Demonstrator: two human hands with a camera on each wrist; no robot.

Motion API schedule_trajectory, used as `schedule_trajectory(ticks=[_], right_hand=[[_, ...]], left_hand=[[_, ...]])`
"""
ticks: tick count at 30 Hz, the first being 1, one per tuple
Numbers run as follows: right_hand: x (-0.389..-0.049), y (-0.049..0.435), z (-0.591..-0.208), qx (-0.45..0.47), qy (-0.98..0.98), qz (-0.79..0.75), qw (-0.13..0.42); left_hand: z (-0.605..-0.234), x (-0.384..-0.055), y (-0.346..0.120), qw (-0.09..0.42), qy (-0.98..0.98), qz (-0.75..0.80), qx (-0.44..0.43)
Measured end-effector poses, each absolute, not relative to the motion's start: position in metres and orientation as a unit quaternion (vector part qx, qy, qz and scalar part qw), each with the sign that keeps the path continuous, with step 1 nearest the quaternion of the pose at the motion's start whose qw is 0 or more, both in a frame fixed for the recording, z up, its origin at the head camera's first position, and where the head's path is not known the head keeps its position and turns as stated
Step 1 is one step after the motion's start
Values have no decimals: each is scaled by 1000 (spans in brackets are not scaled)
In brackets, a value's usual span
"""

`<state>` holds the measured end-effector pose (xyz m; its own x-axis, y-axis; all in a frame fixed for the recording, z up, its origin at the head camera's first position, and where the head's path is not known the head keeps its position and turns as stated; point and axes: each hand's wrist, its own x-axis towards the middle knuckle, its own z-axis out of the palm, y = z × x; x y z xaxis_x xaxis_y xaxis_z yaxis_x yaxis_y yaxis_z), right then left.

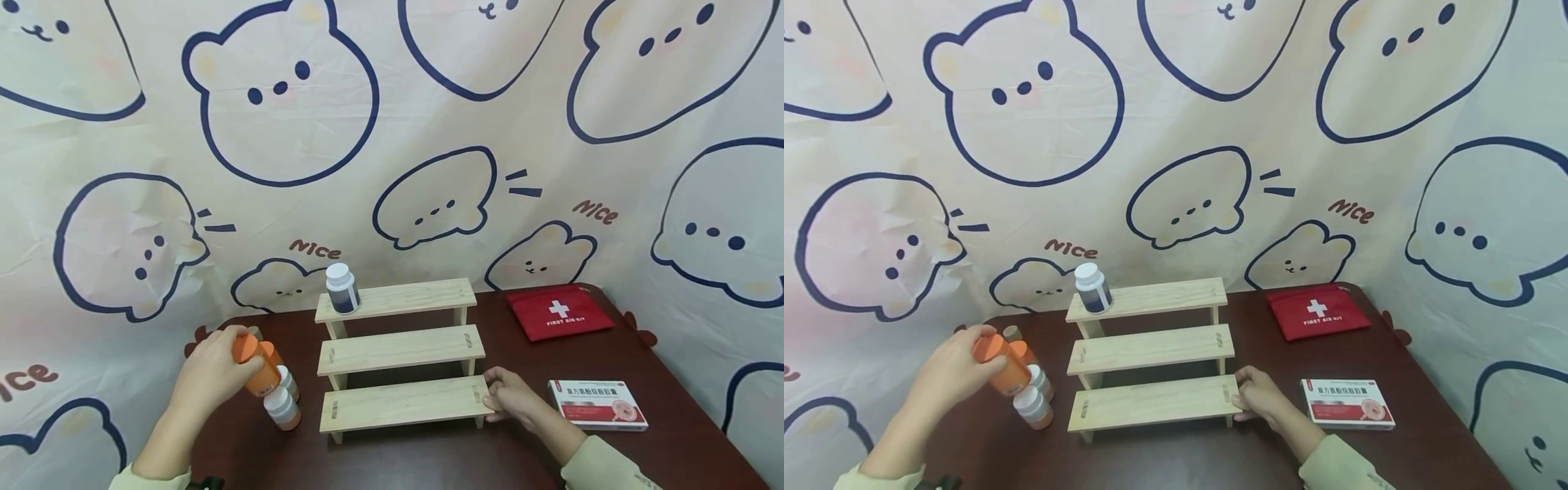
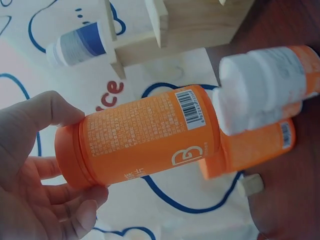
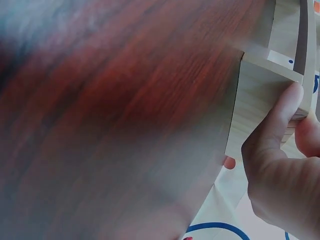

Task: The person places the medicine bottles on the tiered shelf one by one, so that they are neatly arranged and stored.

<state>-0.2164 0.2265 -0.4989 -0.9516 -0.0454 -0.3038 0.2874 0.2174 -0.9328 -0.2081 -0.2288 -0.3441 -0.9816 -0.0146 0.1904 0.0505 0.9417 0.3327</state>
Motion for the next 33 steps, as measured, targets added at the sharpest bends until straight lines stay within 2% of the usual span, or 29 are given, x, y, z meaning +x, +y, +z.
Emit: schedule_trajectory(ticks=[5, 18, 33], right_hand=[[-220, 225, -495, 71, 775, -614, 128], [-220, 224, -497, 79, 783, -605, 118], [-217, 225, -492, 93, 788, -594, 134]], left_hand=[[-340, -211, -215, 107, -979, -171, -26], [-334, -216, -178, 85, -978, -183, -51], [-324, -212, -137, 130, -965, -186, -132]])
